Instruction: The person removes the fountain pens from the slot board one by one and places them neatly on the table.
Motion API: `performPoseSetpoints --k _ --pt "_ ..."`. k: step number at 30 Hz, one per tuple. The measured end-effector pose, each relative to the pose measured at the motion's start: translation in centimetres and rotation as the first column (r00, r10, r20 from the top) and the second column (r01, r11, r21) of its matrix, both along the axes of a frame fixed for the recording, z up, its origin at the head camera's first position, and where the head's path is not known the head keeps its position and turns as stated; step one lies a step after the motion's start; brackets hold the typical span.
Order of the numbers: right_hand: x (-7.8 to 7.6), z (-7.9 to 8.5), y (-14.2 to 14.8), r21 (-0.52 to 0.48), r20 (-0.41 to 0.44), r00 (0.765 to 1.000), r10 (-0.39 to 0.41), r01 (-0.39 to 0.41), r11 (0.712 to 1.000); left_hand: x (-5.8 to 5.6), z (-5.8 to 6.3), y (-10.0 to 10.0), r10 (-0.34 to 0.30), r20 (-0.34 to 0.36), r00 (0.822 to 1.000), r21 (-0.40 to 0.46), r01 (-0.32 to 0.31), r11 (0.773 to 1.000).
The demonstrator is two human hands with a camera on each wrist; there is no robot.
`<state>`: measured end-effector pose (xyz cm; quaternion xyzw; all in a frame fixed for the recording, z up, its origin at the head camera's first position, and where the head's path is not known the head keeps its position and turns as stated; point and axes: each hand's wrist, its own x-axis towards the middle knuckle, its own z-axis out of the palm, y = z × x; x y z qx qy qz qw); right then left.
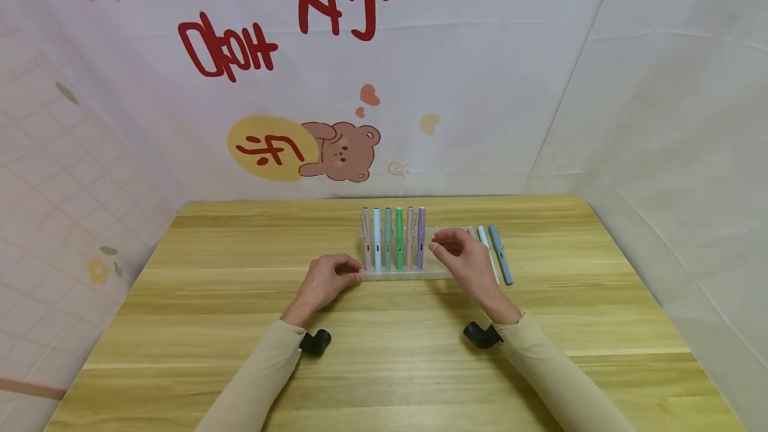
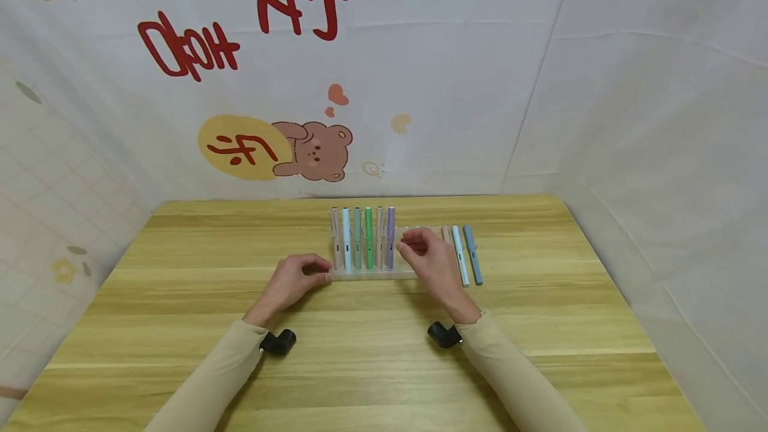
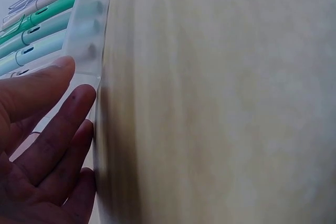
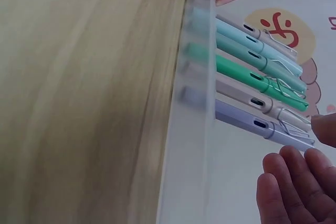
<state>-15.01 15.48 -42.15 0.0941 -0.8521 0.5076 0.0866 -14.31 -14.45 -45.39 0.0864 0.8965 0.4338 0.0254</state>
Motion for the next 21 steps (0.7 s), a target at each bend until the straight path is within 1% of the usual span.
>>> performPoseSetpoints --k 6,11,15,21 --pt "-0.5 -0.5 -0.6 0.017 0.017 1.000 -0.005 0.005 1.000 -0.1 0.0 0.0 -0.009 -0.004 1.000 -0.007 0.009 1.000" --pt "-0.9 -0.8 -1.1 0.013 0.064 0.998 -0.010 0.009 1.000 0.0 0.1 0.0 -0.005 -0.001 1.000 -0.009 0.005 1.000" --pt "-1.0 -1.0 -1.5 0.029 0.100 0.995 -0.025 0.022 0.999 0.0 0.0 0.0 -0.001 -0.001 1.000 -0.009 0.001 1.000" --pt "-1.2 -1.4 -1.8 0.076 0.104 0.994 -0.041 0.033 0.997 0.1 0.1 0.1 0.003 0.002 1.000 -0.011 -0.003 1.000"
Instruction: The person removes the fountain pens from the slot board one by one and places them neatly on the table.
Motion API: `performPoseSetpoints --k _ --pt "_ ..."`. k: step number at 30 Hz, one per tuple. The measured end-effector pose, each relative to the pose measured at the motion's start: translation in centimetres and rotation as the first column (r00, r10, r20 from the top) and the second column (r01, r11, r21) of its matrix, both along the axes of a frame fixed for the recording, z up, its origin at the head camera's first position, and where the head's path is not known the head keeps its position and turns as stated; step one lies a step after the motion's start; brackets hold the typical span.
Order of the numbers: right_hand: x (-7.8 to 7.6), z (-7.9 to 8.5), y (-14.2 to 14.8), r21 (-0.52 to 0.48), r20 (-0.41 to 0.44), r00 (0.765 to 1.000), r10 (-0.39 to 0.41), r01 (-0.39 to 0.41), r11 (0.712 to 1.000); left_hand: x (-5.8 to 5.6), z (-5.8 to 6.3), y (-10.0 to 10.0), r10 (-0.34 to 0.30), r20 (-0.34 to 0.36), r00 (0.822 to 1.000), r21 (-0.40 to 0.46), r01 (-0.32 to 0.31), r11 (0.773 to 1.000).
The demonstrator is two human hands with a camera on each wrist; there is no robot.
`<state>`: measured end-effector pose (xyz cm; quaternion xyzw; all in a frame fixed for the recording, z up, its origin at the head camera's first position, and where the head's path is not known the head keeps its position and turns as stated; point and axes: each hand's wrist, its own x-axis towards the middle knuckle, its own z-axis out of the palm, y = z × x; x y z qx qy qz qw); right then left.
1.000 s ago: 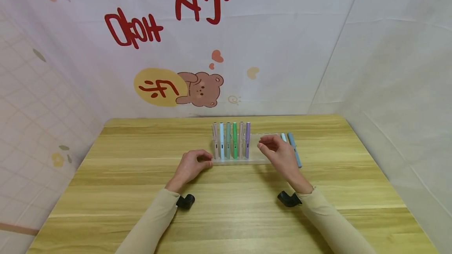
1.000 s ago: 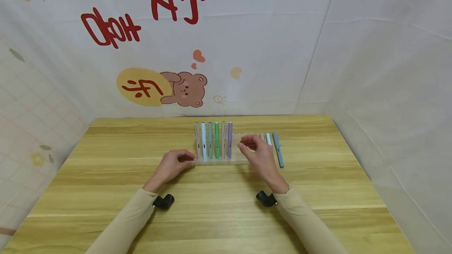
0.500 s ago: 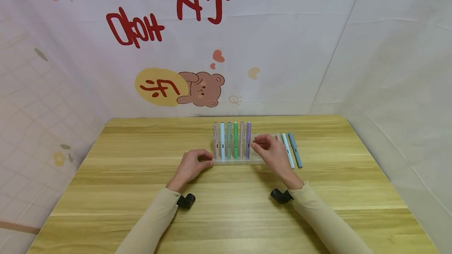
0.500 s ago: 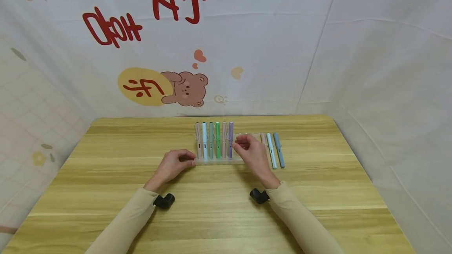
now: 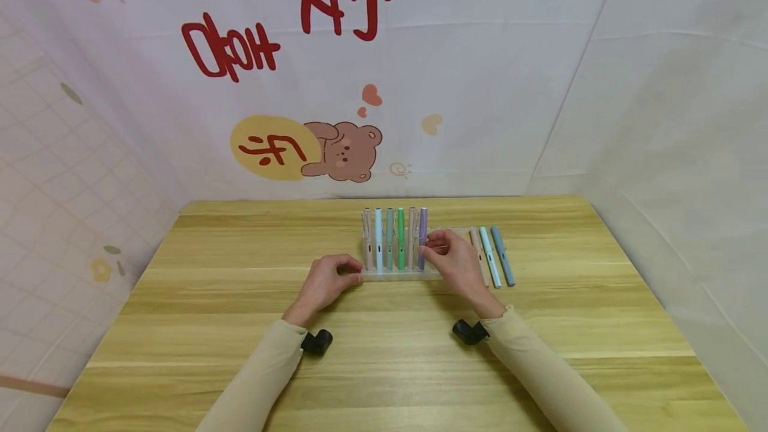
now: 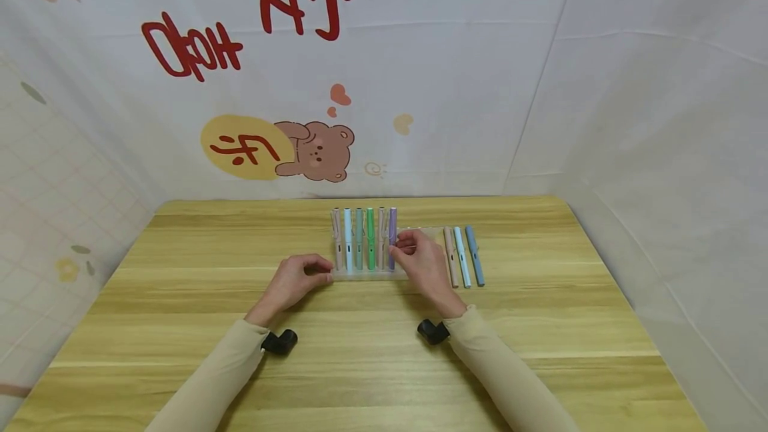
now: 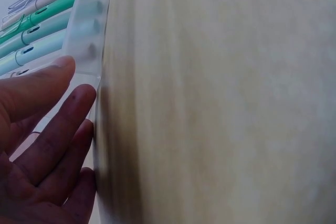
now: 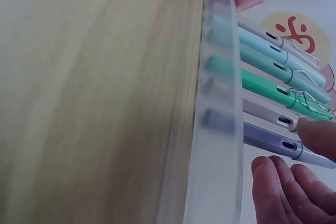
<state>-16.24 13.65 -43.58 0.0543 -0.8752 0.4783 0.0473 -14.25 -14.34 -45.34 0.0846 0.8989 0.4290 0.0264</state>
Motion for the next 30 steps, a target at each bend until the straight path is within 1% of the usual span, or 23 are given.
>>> performPoseSetpoints --k 7,10,20,24,30 --pt "-0.28 -0.37 -0.19 0.014 0.017 1.000 0.006 -0.007 1.000 -0.03 -0.13 -0.01 -0.001 -0.007 1.000 0.003 0.001 1.000" --pt "-0.33 -0.45 -0.28 0.025 0.015 1.000 0.004 -0.004 1.000 -0.01 -0.16 -0.03 -0.002 0.002 1.000 0.008 0.002 1.000" --pt "-0.40 -0.59 -0.47 0.001 0.026 1.000 -0.004 0.004 1.000 0.01 -0.14 -0.06 0.002 0.013 1.000 0.009 -0.002 1.000" --pt "-0.36 -0.51 -0.47 -0.014 0.019 1.000 -0.004 0.004 1.000 0.06 -0.09 -0.13 -0.010 0.017 1.000 0.008 0.010 1.000" --pt "-0.24 -0.30 -0.35 -0.010 -0.005 1.000 -0.018 0.018 1.000 0.04 -0.06 -0.10 -0.014 -0.001 1.000 0.008 0.014 1.000"
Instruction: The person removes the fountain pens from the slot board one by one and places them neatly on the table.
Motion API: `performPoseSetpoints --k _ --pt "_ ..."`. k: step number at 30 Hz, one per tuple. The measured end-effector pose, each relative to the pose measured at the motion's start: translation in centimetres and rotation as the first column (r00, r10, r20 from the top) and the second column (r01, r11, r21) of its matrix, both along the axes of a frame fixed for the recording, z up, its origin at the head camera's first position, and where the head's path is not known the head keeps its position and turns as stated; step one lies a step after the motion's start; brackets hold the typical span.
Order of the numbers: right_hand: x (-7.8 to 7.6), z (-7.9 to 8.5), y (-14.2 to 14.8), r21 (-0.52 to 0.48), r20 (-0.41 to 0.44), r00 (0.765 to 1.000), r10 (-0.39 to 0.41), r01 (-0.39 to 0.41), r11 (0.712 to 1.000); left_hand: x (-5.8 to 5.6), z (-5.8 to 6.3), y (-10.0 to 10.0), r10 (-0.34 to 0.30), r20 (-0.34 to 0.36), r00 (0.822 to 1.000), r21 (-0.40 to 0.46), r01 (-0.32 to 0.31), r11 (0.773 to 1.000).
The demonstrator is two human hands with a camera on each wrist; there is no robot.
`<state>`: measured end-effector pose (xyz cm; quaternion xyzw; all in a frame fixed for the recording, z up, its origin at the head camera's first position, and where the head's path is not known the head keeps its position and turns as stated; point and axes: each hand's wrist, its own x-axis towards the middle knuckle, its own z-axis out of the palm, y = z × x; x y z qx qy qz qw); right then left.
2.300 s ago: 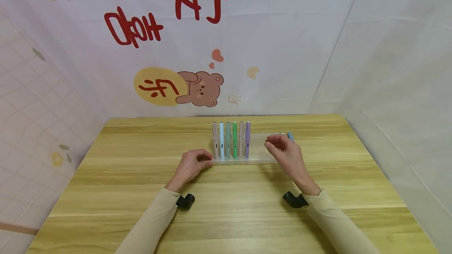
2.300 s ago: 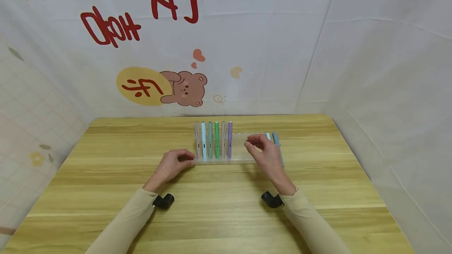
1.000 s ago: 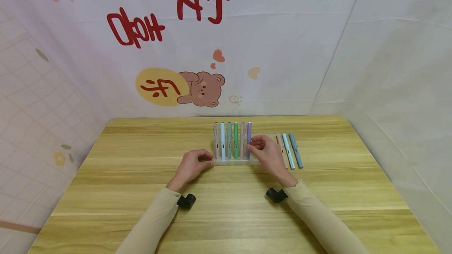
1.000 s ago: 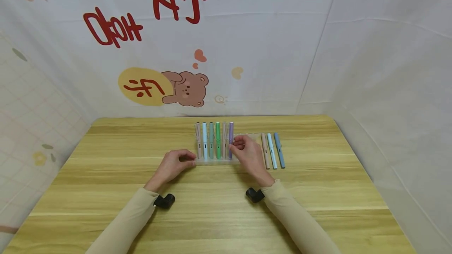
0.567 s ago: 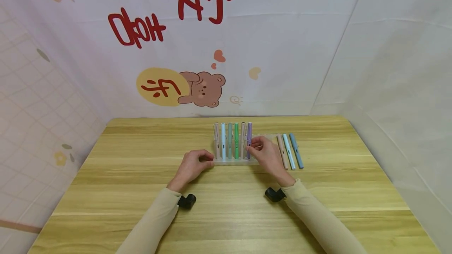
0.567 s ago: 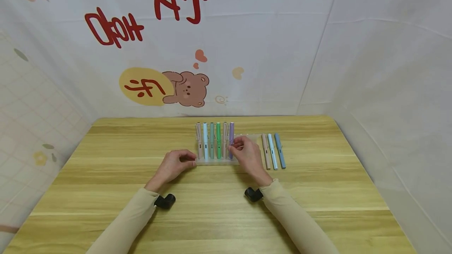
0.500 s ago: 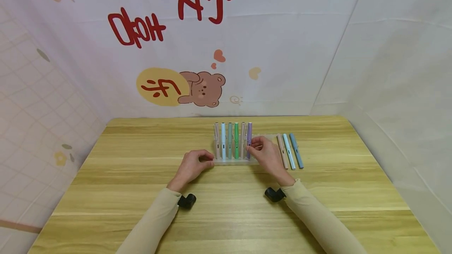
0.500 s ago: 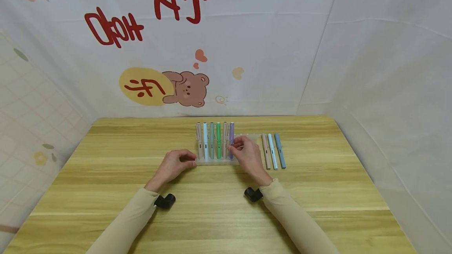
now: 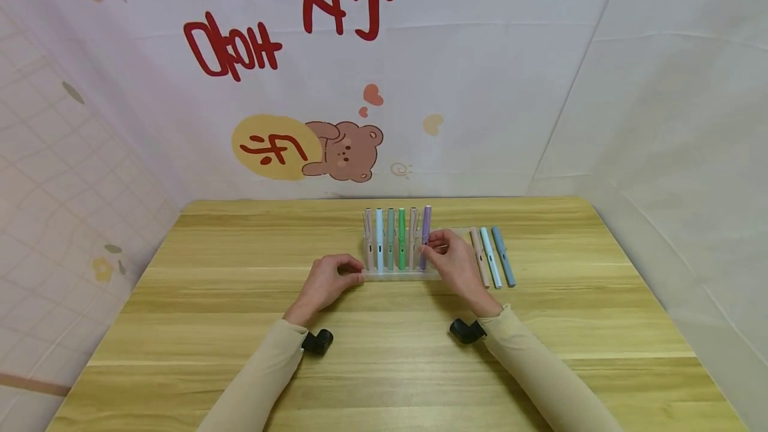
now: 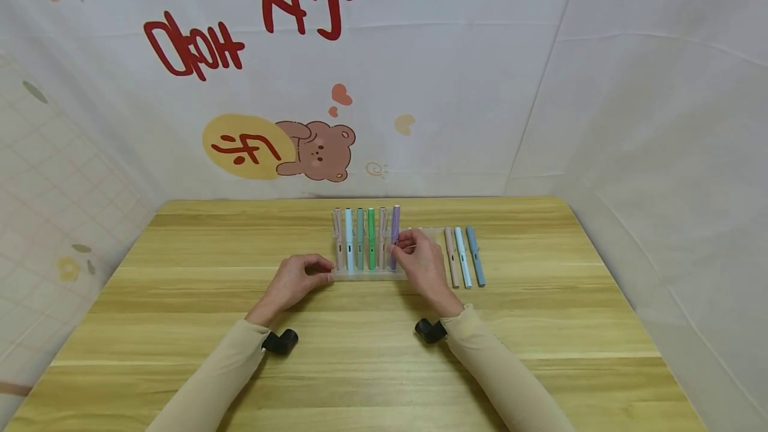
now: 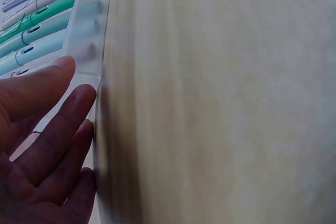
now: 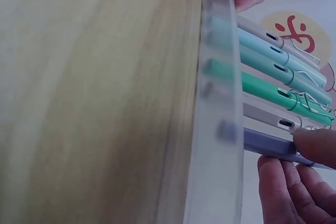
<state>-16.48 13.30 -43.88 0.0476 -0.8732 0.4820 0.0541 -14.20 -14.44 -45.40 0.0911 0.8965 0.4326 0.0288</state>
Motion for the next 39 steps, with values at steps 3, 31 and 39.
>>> performPoseSetpoints --k 3,31,39 --pt "0.1 0.2 0.0 -0.015 0.003 1.000 -0.012 0.012 1.000 0.0 -0.1 0.0 0.001 -0.012 1.000 -0.003 -0.001 1.000" --pt "1.0 3.2 0.8 -0.137 -0.054 0.998 -0.028 0.020 0.990 0.0 0.0 0.0 0.008 -0.004 1.000 0.004 -0.008 1.000" --pt "1.6 4.1 1.7 -0.140 -0.064 0.997 -0.034 0.024 0.990 0.0 -0.1 0.0 0.008 -0.003 1.000 0.000 -0.008 1.000"
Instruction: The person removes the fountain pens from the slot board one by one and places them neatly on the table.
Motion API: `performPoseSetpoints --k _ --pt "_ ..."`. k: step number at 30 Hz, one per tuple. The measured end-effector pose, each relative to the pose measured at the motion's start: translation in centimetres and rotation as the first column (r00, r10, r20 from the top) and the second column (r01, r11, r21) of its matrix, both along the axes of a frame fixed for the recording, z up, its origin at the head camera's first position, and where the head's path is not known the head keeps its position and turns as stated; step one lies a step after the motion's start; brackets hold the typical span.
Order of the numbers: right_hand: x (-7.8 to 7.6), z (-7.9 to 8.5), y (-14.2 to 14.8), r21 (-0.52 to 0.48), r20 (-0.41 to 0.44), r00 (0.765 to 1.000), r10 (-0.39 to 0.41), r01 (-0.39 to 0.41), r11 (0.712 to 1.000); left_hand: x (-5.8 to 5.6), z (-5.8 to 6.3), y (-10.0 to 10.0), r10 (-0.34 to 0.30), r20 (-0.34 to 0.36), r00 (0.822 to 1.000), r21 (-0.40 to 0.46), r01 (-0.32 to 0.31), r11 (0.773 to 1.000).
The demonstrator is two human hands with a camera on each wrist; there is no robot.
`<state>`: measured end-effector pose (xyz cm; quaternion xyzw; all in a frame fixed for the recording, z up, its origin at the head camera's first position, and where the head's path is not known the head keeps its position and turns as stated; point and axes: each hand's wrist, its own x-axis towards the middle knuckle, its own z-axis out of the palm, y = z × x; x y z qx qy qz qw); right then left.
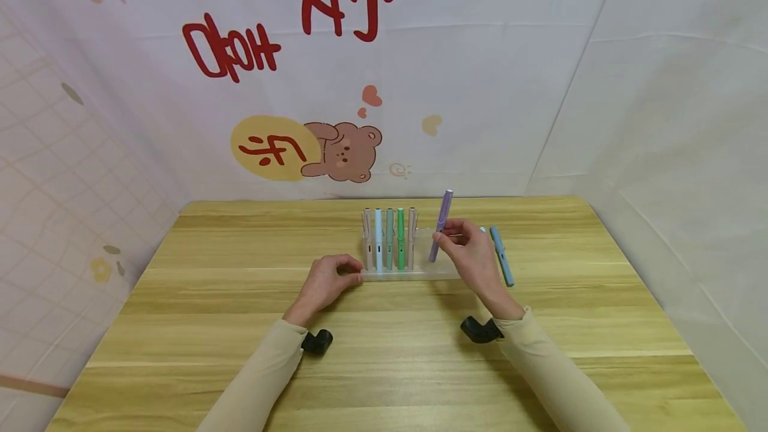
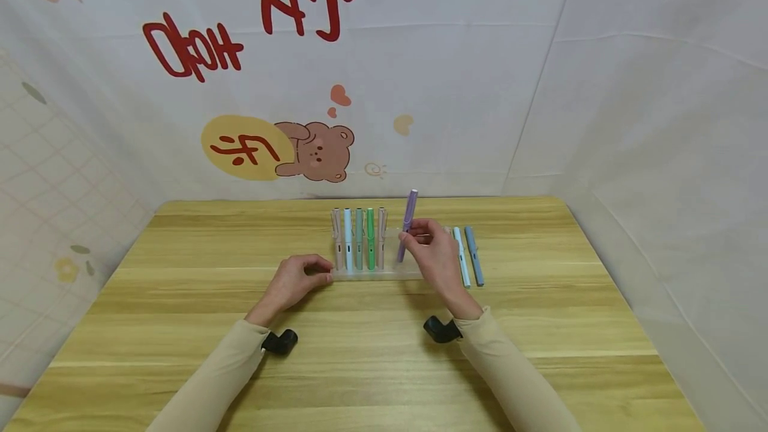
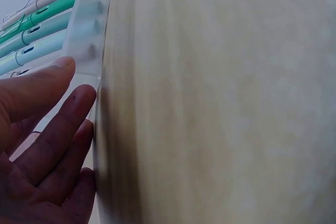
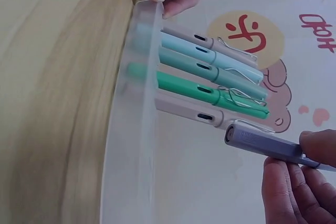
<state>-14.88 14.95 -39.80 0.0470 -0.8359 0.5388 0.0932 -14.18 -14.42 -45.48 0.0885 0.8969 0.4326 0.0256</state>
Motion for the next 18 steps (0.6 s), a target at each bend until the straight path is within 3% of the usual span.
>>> performPoseSetpoints --k 8,18 --pt "0.2 0.4 1.1 -0.056 0.003 1.000 0.003 -0.003 0.998 0.0 0.0 0.0 0.002 -0.001 1.000 0.001 -0.002 1.000" --pt "0.8 1.2 2.6 -0.049 0.013 1.000 -0.028 0.029 0.998 0.0 0.0 0.0 0.001 -0.001 1.000 0.003 -0.001 1.000"
